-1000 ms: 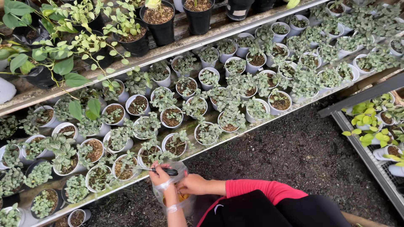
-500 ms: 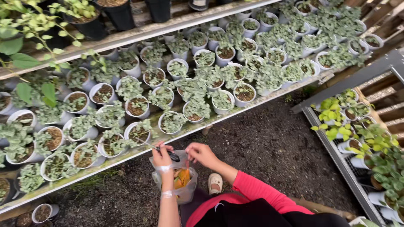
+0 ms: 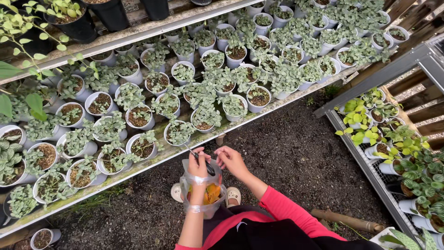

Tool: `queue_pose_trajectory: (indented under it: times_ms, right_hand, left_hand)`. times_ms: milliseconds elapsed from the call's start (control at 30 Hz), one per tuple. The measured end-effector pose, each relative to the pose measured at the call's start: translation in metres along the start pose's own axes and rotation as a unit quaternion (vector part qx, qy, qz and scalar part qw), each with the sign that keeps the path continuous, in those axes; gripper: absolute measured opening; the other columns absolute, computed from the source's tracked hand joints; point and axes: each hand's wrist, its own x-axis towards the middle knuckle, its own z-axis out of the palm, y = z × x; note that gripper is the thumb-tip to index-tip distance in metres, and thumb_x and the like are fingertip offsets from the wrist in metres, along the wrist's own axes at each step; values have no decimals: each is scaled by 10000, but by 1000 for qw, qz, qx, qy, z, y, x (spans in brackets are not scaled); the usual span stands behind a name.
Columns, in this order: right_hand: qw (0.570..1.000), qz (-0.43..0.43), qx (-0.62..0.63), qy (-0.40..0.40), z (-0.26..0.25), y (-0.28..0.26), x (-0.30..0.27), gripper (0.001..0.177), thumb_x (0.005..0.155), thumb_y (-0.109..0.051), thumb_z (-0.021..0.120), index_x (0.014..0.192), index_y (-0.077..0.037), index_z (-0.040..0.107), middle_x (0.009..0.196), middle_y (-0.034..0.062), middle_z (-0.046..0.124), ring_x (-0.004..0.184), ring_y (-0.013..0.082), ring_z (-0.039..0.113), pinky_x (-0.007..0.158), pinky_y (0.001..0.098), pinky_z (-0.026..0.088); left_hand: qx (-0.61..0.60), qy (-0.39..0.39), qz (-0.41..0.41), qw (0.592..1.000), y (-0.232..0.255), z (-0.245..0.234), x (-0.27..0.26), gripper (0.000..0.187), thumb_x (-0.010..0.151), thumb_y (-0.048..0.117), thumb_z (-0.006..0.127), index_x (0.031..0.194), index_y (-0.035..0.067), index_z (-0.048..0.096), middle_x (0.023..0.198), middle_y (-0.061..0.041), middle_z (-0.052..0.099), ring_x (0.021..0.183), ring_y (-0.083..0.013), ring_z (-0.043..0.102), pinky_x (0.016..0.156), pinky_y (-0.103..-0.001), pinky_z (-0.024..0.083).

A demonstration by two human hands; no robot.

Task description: The person uses shears to prune stems and leaves from various potted plants on tiered racks, collecting the cuttings in a plastic bag held in one hand.

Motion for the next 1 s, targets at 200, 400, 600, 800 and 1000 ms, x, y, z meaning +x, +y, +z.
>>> queue_pose_trajectory:
  times_ms: [200,400,600,800,1000]
  right_hand:
    - [1000,1,12,-20,28,-2,12,180,1029,-137,557,1057,-8,679,738,158,723,646,180,693,560,295,631]
    - [999,8,21,-47,75,-16,32,184,1028,-139,551,1049,-10,680,739,153,725,644,175,694,554,287,627]
    - [996,9,19,-85,136,-19,67,206,1034,-159,555,1075,-2,682,749,162,730,640,171,701,550,272,625]
    - [991,9,3,-136,201,-36,106,206,1038,-167,535,1070,-7,660,758,156,728,650,163,696,566,267,630]
    - [989,20,21,-143,255,-44,136,185,1038,-176,552,1063,-31,663,759,118,725,643,124,681,543,220,608]
  left_hand:
    - [17,-3,4,1000,-1,-21,14,172,1004,131,560,1089,64,693,708,-124,736,649,-194,720,605,-310,648]
    - [22,21,6,1000,-4,-68,45,179,1006,116,549,1097,44,685,715,-134,735,644,-194,712,604,-321,652]
    - [23,44,0,999,3,-126,82,192,1014,135,551,1111,39,687,728,-130,737,657,-190,714,606,-312,646]
    - [39,71,-13,997,-23,-185,126,199,1000,136,557,1125,53,688,741,-143,746,667,-200,725,621,-318,653]
    - [60,89,-17,994,-7,-227,161,187,1008,147,561,1103,55,694,732,-124,749,668,-195,733,611,-310,646]
